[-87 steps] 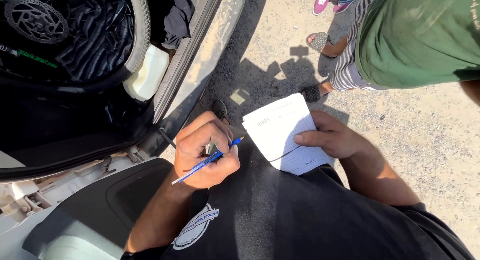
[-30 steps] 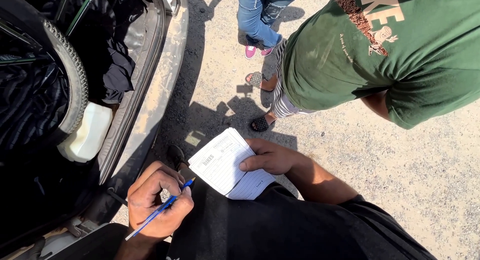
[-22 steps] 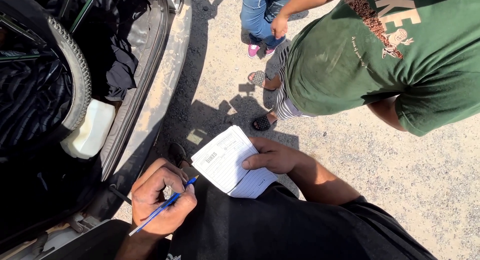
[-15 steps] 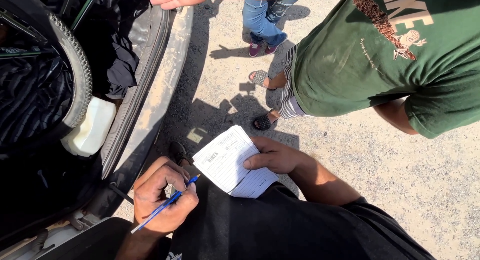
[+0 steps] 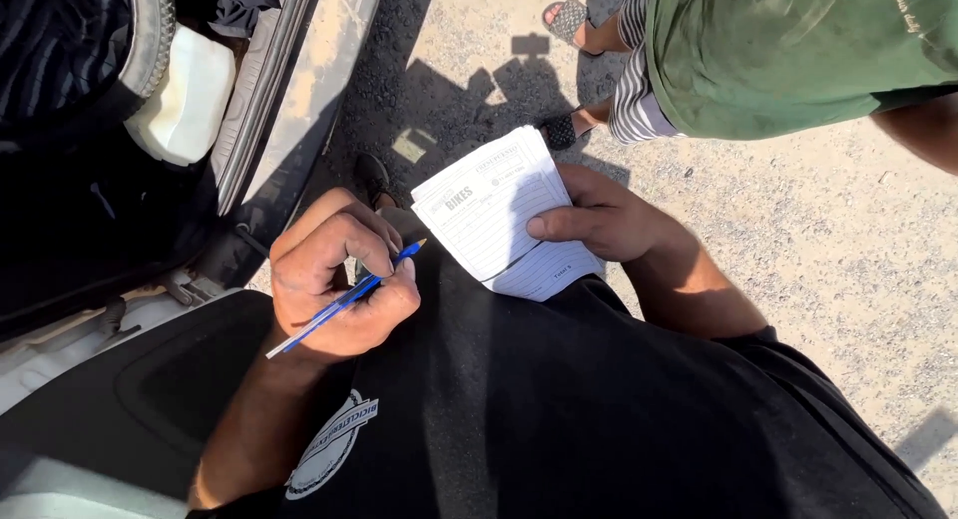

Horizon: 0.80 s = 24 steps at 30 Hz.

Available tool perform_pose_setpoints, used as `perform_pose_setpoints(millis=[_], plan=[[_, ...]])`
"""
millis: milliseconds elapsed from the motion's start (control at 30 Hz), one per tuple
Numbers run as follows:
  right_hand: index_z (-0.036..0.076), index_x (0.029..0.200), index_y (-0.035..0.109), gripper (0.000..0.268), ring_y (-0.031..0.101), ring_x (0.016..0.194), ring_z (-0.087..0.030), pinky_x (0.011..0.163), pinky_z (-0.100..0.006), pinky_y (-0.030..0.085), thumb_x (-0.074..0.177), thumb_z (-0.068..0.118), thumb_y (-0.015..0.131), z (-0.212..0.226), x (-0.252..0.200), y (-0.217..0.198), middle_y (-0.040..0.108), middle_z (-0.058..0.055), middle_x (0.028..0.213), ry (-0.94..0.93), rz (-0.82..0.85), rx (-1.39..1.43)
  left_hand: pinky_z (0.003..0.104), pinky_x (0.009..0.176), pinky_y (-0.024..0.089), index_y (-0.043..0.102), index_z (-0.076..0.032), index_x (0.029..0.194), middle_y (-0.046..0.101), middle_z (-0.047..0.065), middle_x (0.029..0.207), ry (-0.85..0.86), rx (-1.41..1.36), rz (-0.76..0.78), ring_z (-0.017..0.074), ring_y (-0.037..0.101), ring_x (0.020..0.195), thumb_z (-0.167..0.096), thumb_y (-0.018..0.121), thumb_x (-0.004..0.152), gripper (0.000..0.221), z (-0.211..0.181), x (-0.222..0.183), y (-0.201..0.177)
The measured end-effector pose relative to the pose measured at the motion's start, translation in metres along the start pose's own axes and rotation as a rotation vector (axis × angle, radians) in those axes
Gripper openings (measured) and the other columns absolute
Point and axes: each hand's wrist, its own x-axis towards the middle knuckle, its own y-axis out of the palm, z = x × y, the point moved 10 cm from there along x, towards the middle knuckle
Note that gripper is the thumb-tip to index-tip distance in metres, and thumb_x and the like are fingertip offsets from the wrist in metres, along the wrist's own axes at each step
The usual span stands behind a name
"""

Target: Writing a service budget on a notepad while interacting with customers near a vehicle.

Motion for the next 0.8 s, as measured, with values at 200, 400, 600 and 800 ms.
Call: perform_pose_setpoints(millis=[200,400,600,800], plan=[[-0.002,0.135,0.06,0.035,0.074,0.113,-0.031,0.093,-0.042,0.063,0.105,0.014,0.062,0.0,-0.008,-0.005,0.072,-0.015,0.126,-0.018,-0.058,0.035,0.032,0.067,0.053,0.049,-0.006,0.074,0.052,0.011,0.076,0.057,0.0,0.044,0.0213,0.06,0.066,0.009,0.07,0.075,0.026,-0.008,0.004,0.004],[-0.003,0.138,0.058,0.038,0.073,0.117,-0.032,0.097,-0.041,0.064,0.105,0.017,0.06,0.007,-0.01,0.002,0.07,-0.016,0.131,-0.016,-0.011,-0.023,0.032,0.064,0.051,0.049,-0.005,0.073,0.051,0.012,0.075,0.07,-0.006,0.051,0.0221,0.06,0.064,0.01,0.07,0.074,0.026,-0.015,0.011,0.008],[-0.004,0.129,0.061,0.033,0.076,0.094,-0.025,0.075,-0.034,0.065,0.104,0.016,0.06,0.003,-0.017,0.003,0.074,-0.013,0.113,-0.001,-0.045,-0.108,0.031,0.069,0.051,0.049,-0.005,0.08,0.052,0.012,0.088,0.044,-0.077,0.257,0.022,0.06,0.074,0.016,0.066,0.075,0.027,-0.037,0.031,0.026],[-0.004,0.123,0.061,0.027,0.074,0.092,-0.022,0.077,-0.033,0.063,0.104,0.015,0.06,0.009,-0.021,0.005,0.073,-0.01,0.106,-0.033,-0.051,-0.165,0.031,0.061,0.028,0.048,-0.008,0.079,0.046,0.004,0.081,0.015,-0.017,0.422,0.0178,0.039,0.068,0.008,0.065,0.073,0.025,-0.024,0.034,0.048]])
